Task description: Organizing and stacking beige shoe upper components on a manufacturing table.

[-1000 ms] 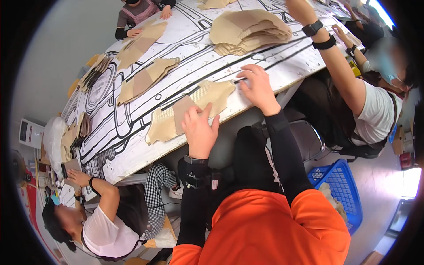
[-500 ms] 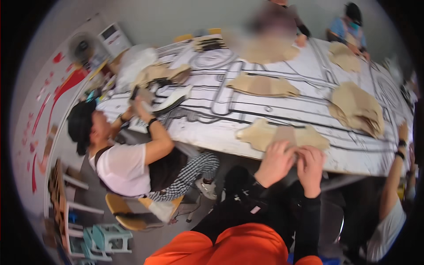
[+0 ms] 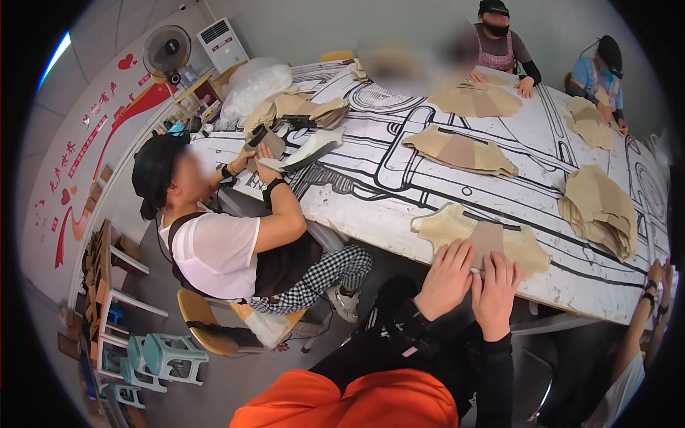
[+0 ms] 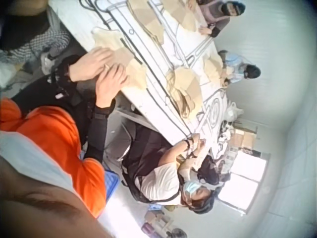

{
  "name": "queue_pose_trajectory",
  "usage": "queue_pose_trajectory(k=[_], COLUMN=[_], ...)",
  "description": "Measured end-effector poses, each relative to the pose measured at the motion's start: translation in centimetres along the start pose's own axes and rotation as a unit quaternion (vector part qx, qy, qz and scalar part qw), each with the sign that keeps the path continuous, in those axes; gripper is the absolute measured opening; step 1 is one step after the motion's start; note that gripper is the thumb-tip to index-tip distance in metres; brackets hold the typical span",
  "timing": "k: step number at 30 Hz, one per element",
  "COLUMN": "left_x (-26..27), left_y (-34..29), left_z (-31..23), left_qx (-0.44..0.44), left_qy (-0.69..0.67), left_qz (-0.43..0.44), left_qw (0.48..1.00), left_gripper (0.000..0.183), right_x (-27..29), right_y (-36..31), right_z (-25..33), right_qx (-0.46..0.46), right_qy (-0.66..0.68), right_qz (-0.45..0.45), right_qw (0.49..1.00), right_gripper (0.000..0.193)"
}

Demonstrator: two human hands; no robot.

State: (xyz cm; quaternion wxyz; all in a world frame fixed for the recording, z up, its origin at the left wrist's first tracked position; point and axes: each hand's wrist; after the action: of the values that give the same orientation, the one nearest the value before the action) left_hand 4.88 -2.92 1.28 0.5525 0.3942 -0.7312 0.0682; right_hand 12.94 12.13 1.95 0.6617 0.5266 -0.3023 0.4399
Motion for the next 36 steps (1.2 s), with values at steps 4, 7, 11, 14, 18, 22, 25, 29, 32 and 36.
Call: queue_pose_trajectory(k=[4,7,11,14,18,22,25,29,32,36], left_x=[0.1,-0.8,2.3,2.1,0.3,-1.3,-1.3,-0.3,0.4,0.5], left_y=[0.6,1.4,3.3,4.3,4.6,4.2,5.2,6.6,7.2,8.3], left_z=[-0.6,0.5,0.7,1.2,0.8,0.6,0.6,0.5,1.3,1.6], left_qx=[-0.011,-0.008,0.034,-0.045,-0.084,-0.046,-0.041,-0.077,-0.054,-0.039], left_qy=[0.093,0.086,0.108,0.146,0.071,0.085,0.083,0.057,0.020,0.029], left_qz=[-0.034,-0.018,0.042,-0.030,0.046,0.045,0.032,0.003,0.055,0.066], left_qw=[0.995,0.996,0.993,0.988,0.993,0.994,0.995,0.995,0.997,0.997], left_gripper=[0.063,0.063,0.047,0.055,0.061,0.061,0.056,0.044,0.037,0.027], right_x=[0.6,0.2,1.1,0.7,0.0,-1.3,0.4,-0.1,0.4,-0.2], right_y=[0.2,0.3,2.1,2.7,2.1,1.6,3.0,4.1,4.5,5.2], right_z=[0.4,-0.5,0.0,-0.4,-1.7,-2.3,-1.9,-3.5,-3.2,-2.9], right_qx=[-0.027,-0.041,-0.034,-0.074,-0.043,-0.074,-0.092,-0.037,-0.050,-0.067], right_qy=[-0.016,0.003,-0.031,-0.005,-0.065,-0.045,-0.033,-0.070,-0.034,-0.034], right_qz=[-0.059,-0.051,-0.041,-0.012,-0.034,-0.037,-0.013,-0.031,-0.020,-0.002], right_qw=[0.998,0.998,0.998,0.997,0.996,0.996,0.995,0.996,0.998,0.997], right_gripper=[0.050,0.049,0.046,0.054,0.053,0.054,0.053,0.049,0.044,0.040])
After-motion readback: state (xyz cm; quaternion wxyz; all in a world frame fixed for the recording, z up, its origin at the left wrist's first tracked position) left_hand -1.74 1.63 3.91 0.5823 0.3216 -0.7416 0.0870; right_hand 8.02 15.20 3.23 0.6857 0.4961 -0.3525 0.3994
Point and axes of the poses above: each hand's wrist, its own y-axis towards the middle knuckle, its own x-axis out of the back of the hand, z = x × y, and after that the axes turned 7 degrees about z, right-handed
